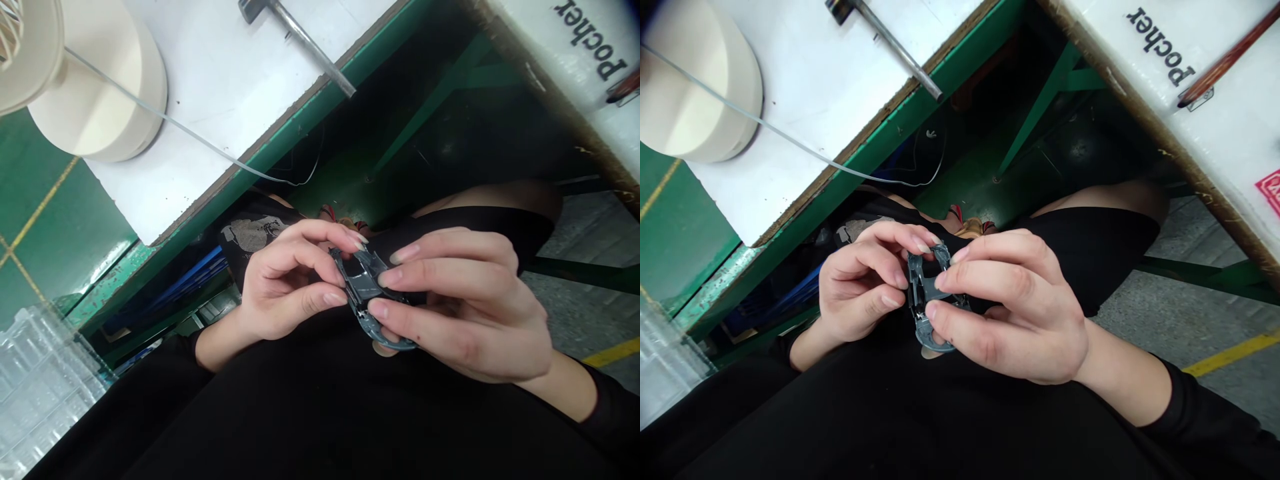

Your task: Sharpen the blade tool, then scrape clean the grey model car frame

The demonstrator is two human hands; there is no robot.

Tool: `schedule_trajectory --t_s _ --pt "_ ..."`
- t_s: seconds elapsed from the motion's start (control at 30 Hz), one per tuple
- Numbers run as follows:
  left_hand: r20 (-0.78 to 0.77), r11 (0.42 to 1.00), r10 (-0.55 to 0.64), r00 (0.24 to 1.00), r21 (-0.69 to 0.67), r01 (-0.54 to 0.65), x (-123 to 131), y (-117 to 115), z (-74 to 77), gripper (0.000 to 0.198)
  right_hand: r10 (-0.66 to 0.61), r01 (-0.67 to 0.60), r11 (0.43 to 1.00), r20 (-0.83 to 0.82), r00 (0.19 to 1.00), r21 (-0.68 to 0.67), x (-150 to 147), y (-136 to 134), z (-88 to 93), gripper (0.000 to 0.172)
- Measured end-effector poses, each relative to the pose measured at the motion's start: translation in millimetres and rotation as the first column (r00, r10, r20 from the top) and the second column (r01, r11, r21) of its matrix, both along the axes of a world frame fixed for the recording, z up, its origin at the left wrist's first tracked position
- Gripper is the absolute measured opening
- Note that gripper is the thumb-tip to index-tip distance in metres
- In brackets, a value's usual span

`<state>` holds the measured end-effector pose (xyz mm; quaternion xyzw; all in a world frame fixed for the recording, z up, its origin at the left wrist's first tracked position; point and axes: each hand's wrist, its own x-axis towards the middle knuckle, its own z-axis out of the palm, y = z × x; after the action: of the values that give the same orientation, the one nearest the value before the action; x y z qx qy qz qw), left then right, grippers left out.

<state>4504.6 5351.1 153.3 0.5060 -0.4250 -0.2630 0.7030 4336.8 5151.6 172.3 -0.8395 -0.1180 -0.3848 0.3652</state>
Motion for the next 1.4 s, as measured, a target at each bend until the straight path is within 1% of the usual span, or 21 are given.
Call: schedule_trajectory --t_s 0.17,0.23,0.33,0.43,0.57,0.8,0.87,0.93,1.03,1.13,1.3,1.33,1.4 --pt "0.026 1.0 -0.015 1.0 0.01 0.015 2 3 3.3 0.02 -0.025 0.024 0.999 -0.026 0.999 -0.021 1 0 2.3 0.019" --pt "0.043 1.0 -0.009 0.999 0.002 0.009 3 5 4.7 0.018 -0.02 0.019 1.0 -0.01 1.0 -0.012 1 0 2.1 0.017" --pt "0.055 1.0 -0.008 0.998 0.007 0.007 3 7 6.8 0.012 -0.047 0.047 0.999 0.031 0.998 -0.006 1 1 0.3 0.013" --pt "0.04 1.0 0.002 0.999 0.013 -0.002 1 9 9.1 0.013 -0.051 0.051 0.999 0.027 0.998 -0.013 1 0 -1.0 0.011" --pt "0.028 0.998 0.033 0.999 0.046 -0.034 0 11 12.4 0.017 -0.015 0.016 0.999 0.025 1.0 -0.03 2 1 -1.0 0.012" --pt "0.112 0.993 0.034 0.993 0.108 -0.046 2 14 15.4 0.016 -0.037 0.037 0.997 -0.003 0.999 -0.068 -4 0 1.7 0.013" --pt "0.085 0.99 0.026 0.996 0.138 -0.038 2 14 16.1 0.014 -0.025 0.023 0.995 -0.02 0.999 -0.094 -6 0 3.5 0.016" --pt "0.037 0.988 0.021 0.999 0.154 -0.027 0 14 16.6 0.012 -0.036 0.033 0.995 -0.035 0.999 -0.091 -7 -1 4.7 0.017" --pt "-0.009 0.986 0.01 1.0 0.164 -0.009 -1 14 17.0 0.014 -0.058 0.057 0.995 -0.016 0.998 -0.078 -7 -1 4.6 0.015" --pt "-0.012 0.984 0.001 1.0 0.178 0.001 0 15 18.5 0.014 -0.058 0.057 0.994 -0.006 0.998 -0.089 -5 -1 3.1 0.014" --pt "0.008 0.981 -0.018 1.0 0.192 0.016 2 17 19.6 0.01 -0.089 0.09 0.994 0.017 0.996 -0.064 -5 1 0.0 0.01" --pt "0.02 0.982 -0.015 1.0 0.189 0.01 2 18 18.1 0.012 -0.098 0.099 0.993 0.009 0.995 -0.057 -6 1 -0.2 0.01" --pt "0.065 0.984 0.013 0.998 0.174 -0.024 2 17 13.1 0.025 -0.119 0.118 0.992 -0.015 0.993 -0.041 -7 1 0.3 0.011"
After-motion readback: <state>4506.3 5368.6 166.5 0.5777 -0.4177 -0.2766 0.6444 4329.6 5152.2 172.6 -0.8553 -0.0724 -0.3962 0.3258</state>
